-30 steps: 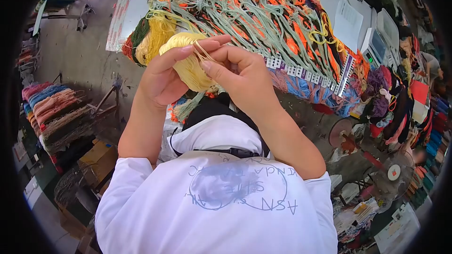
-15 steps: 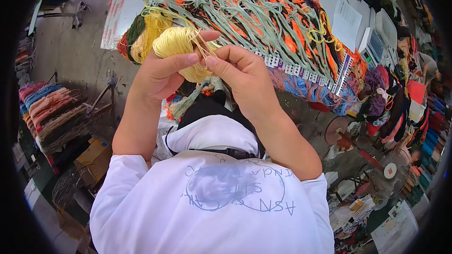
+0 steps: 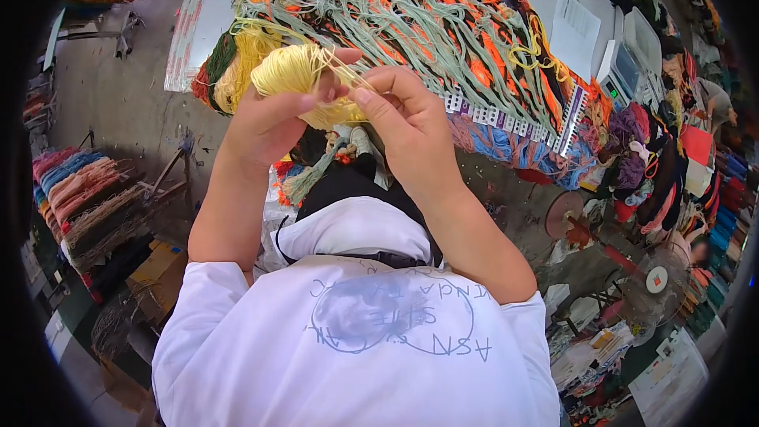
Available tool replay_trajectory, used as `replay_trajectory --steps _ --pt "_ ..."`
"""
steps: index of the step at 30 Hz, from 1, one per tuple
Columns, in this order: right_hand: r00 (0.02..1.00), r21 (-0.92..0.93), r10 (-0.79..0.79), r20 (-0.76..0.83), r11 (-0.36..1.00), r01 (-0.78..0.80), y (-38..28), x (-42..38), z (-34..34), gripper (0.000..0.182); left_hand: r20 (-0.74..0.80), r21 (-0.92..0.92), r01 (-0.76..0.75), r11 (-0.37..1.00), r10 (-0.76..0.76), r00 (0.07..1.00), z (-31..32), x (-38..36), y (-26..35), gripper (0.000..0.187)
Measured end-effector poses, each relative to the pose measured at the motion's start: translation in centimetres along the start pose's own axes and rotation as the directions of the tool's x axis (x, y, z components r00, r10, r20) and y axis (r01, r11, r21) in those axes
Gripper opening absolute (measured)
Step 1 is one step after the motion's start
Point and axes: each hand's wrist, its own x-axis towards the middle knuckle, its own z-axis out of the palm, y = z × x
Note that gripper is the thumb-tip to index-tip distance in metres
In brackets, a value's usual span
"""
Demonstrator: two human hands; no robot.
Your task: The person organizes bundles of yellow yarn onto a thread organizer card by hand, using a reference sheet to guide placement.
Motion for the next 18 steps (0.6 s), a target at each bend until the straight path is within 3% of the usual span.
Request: replay_trajectory --steps 2,3,4,5,6,8,9,10,11,12,13,14,15,16,17,18 --pt "0.998 0.038 0.007 -0.057 0.999 -0.005 0.2 0.4 -0.3 0.011 0.175 -0.116 -0.024 0.993 0.045 0.984 -1.2 0.9 -0.5 0.046" --pt "0.998 0.037 0.003 -0.058 0.999 -0.001 0.1 0.7 -1.0 0.011 0.178 -0.115 -0.026 0.993 0.046 0.983 -1.9 1.1 -0.4 0.046" --pt "0.980 0.252 0.124 0.153 0.954 -0.160 -0.1 0.9 -2.3 0.012 0.346 -0.212 0.196 0.957 -0.114 0.931 -2.9 1.1 -0.2 0.052" --pt "0.907 0.415 0.190 0.377 0.840 -0.348 -0.5 0.9 -3.6 0.014 0.514 -0.266 0.419 0.868 -0.241 0.823 -4.0 1.0 0.0 0.057" --pt "0.883 0.374 0.149 0.446 0.864 -0.335 -0.8 0.7 -4.9 0.015 0.599 -0.182 0.473 0.862 -0.285 0.748 -5.5 0.9 -0.1 0.065" --pt "0.840 0.329 0.105 0.533 0.889 -0.320 -1.5 0.3 -10.5 0.015 0.449 0.004 0.288 0.958 -0.259 0.855 -9.8 -0.2 0.7 0.053" --pt "0.916 0.380 0.082 0.392 0.893 -0.243 -1.8 -0.7 -13.8 0.019 0.391 -0.061 0.279 0.958 -0.234 0.890 -13.1 -1.1 1.0 0.044" --pt "0.984 0.382 0.140 0.106 0.908 -0.170 -1.7 -2.0 -18.6 0.022 0.329 -0.123 0.264 0.957 -0.212 0.920 -16.5 -2.1 1.6 0.036" --pt "0.984 0.498 0.161 -0.072 0.861 -0.104 -1.7 -3.7 -22.9 0.022 0.044 -0.214 0.207 0.955 -0.202 0.978 -18.9 -3.5 2.7 0.023" --pt "0.985 0.592 0.154 -0.076 0.802 -0.080 -1.4 -5.4 -28.4 0.021 -0.034 -0.272 0.163 0.948 -0.179 0.983 -21.0 -4.6 4.0 0.023" --pt "0.955 0.599 0.221 -0.198 0.799 -0.061 -1.5 -7.5 -33.2 0.021 -0.171 -0.358 0.090 0.929 -0.160 0.972 -24.8 -6.2 4.9 0.024" --pt "0.905 0.602 0.286 -0.315 0.797 -0.042 -1.5 -10.3 -38.2 0.022 -0.333 -0.328 0.031 0.944 -0.146 0.932 -27.5 -7.6 6.2 0.024" --pt "0.906 0.664 0.316 -0.281 0.746 -0.055 -1.1 -13.8 -44.3 0.021 -0.486 -0.286 -0.021 0.958 -0.126 0.865 -30.2 -9.0 7.5 0.025" --pt "0.711 0.552 0.351 -0.610 0.831 0.064 -1.7 -17.0 -47.9 0.020 -0.404 -0.387 -0.044 0.921 -0.126 0.906 -34.8 -10.9 8.9 0.025" --pt "0.623 0.576 0.360 -0.694 0.798 0.180 -2.4 -20.8 -52.1 0.019 -0.321 -0.485 -0.058 0.873 -0.116 0.940 -37.9 -12.1 9.6 0.024" --pt "0.399 0.461 0.332 -0.855 0.838 0.290 -3.0 -24.1 -55.2 0.020 -0.564 -0.376 -0.191 0.907 -0.060 0.823 -37.7 -12.2 10.1 0.023"
